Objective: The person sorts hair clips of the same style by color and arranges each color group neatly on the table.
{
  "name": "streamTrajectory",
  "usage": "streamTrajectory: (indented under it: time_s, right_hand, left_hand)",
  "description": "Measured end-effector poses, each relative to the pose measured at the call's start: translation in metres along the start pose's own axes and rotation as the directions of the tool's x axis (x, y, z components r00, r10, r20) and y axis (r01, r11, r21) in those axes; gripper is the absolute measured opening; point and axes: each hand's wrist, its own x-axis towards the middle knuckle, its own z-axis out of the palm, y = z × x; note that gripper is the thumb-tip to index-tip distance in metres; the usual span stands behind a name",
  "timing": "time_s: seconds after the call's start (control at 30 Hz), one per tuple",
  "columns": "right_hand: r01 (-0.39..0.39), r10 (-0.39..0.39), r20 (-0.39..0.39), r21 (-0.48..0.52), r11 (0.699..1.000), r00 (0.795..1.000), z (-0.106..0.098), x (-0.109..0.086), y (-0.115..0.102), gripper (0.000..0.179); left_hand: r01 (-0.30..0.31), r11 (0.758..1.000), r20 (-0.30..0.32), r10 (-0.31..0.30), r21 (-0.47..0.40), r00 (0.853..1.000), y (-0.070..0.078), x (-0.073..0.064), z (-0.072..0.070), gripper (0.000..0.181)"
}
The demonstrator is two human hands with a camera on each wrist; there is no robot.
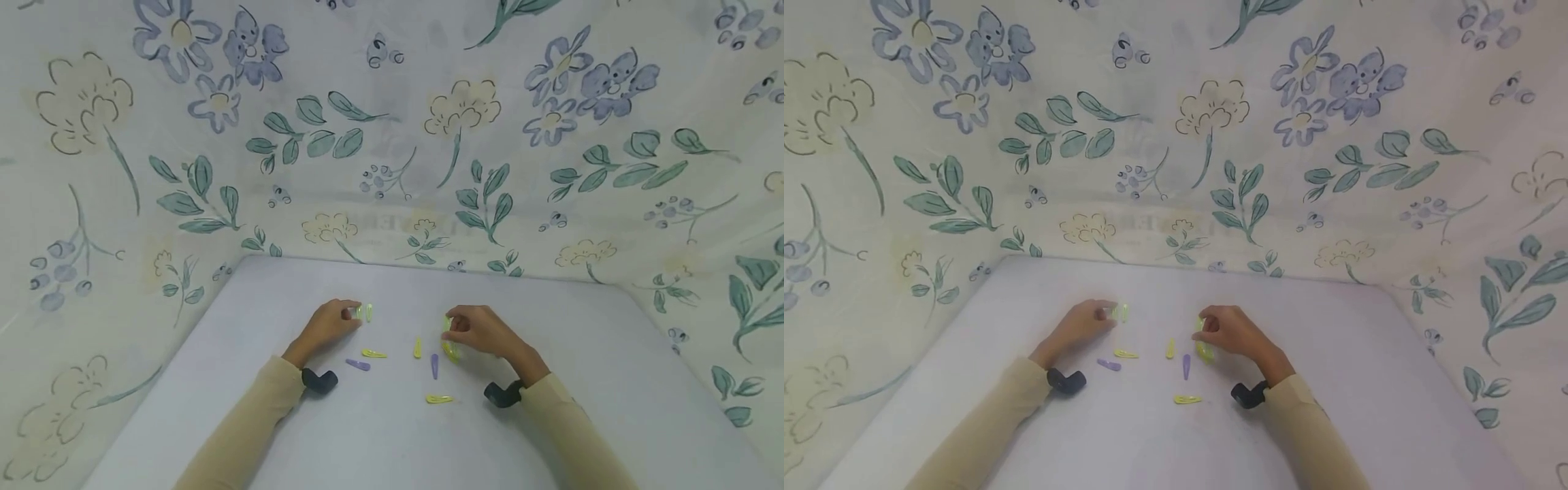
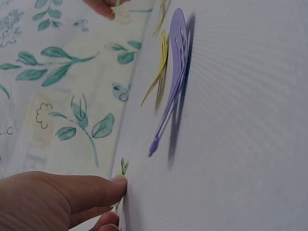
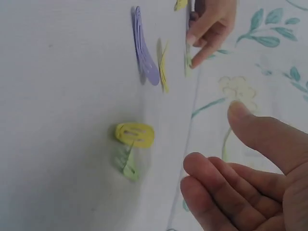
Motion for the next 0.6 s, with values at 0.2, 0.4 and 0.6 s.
streamTrajectory:
  time_s: [0.2, 0.4, 0.6]
  right_hand:
    - [0.034, -0.033, -0.023, 0.012, 0.999, 0.999, 0.004, 0.017, -0.014, 0.043]
    - [0.066, -0.064, -0.062, 0.036, 0.997, 0.996, 0.01, 0.035, -0.023, 0.042]
    - [0.086, -0.085, -0.014, 0.034, 0.996, 0.996, 0.014, 0.053, -0.033, 0.04]
  left_hand:
    - [-0.004, 1.0, 0.002, 0.004, 0.002, 1.0, -0.001, 0.001, 0.0, 0.045]
    - [-0.009, 1.0, -0.003, 0.009, 0.003, 1.0, -0.001, -0.001, -0.001, 0.045]
    - [-0.002, 1.0, -0.005, 0.002, -0.015, 1.0, -0.002, 0.0, 0.001, 0.045]
